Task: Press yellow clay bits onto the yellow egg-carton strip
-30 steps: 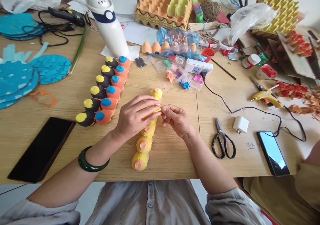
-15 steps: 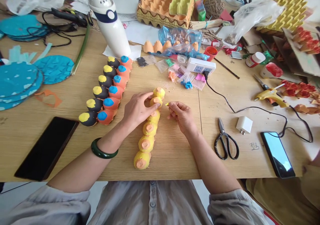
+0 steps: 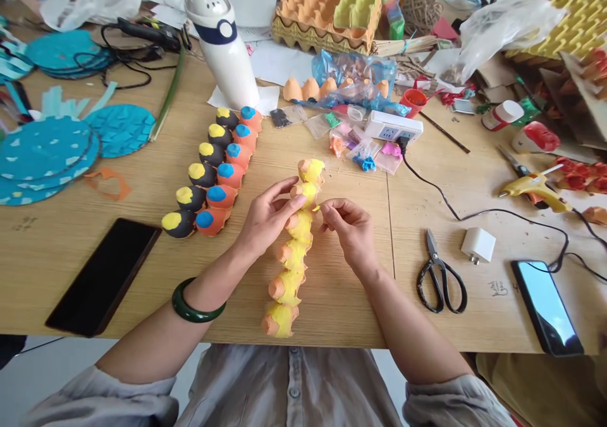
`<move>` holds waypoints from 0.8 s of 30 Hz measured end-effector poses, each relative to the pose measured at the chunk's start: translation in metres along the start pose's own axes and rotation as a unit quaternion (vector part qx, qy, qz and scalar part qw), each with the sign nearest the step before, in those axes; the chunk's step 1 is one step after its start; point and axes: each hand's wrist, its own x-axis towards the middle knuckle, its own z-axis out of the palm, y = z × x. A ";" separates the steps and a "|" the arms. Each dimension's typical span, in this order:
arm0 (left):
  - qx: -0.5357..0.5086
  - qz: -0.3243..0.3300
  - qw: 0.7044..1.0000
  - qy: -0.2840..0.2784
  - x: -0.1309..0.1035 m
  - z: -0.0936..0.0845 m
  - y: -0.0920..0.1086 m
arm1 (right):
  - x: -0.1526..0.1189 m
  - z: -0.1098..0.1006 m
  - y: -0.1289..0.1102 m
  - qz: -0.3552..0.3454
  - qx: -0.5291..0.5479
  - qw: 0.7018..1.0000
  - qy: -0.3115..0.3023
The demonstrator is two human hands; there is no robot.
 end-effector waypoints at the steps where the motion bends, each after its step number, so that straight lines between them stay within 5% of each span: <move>1: -0.007 -0.006 1.000 -0.002 -0.002 0.001 0.000 | -0.001 0.001 0.001 -0.008 -0.014 1.000 -0.001; 7: -0.031 -0.025 0.999 -0.005 -0.006 0.004 0.000 | -0.007 0.000 0.010 -0.090 -0.138 0.986 0.004; 14: -0.094 -0.059 0.993 -0.035 -0.011 0.002 -0.003 | -0.009 -0.001 0.008 -0.225 -0.280 0.933 0.015; 24: -0.111 -0.063 0.991 -0.033 -0.010 0.002 -0.007 | -0.010 -0.001 0.010 -0.234 -0.306 0.923 -0.003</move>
